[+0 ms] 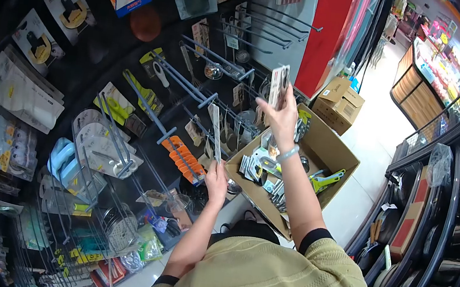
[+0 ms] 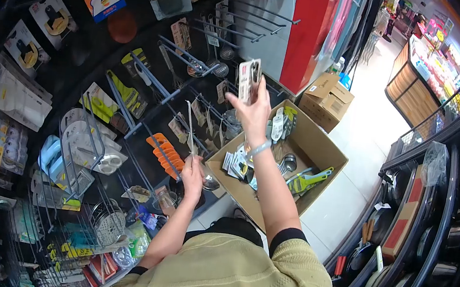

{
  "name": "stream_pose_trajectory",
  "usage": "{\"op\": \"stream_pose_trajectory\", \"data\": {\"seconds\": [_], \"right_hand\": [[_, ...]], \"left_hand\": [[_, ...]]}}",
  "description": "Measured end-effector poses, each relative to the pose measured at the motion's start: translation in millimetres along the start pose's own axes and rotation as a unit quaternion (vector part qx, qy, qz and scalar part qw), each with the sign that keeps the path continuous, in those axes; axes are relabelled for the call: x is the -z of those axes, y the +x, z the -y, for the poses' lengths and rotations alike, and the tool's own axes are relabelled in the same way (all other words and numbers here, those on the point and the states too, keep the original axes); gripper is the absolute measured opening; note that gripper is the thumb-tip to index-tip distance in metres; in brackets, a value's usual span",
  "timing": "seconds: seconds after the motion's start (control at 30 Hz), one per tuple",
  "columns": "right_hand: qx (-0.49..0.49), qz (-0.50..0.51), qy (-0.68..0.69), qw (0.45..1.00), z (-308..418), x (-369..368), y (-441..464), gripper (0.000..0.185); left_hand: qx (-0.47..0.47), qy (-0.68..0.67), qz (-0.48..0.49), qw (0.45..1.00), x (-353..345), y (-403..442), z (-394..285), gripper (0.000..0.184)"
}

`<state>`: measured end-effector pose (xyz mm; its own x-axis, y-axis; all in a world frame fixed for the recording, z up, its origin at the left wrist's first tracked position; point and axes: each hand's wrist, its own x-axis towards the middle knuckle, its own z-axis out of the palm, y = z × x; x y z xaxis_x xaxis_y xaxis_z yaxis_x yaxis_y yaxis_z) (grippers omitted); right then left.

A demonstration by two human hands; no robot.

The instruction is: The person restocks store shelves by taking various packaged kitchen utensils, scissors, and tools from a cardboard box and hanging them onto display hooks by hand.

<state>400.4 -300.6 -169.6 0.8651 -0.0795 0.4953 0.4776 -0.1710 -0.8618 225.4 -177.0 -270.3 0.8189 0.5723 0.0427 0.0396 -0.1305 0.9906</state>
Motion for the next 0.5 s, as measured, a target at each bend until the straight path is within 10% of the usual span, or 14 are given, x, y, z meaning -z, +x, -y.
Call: {"op": "stream_pose_trajectory", "data": {"seconds": [0.5], "right_hand": [[0.041, -0.044, -0.078, 0.995, -5, -33, 48, 0.091]], "left_hand": [[0.038, 0.013, 0.037, 0.999, -3, -12, 24, 0.021]]}}
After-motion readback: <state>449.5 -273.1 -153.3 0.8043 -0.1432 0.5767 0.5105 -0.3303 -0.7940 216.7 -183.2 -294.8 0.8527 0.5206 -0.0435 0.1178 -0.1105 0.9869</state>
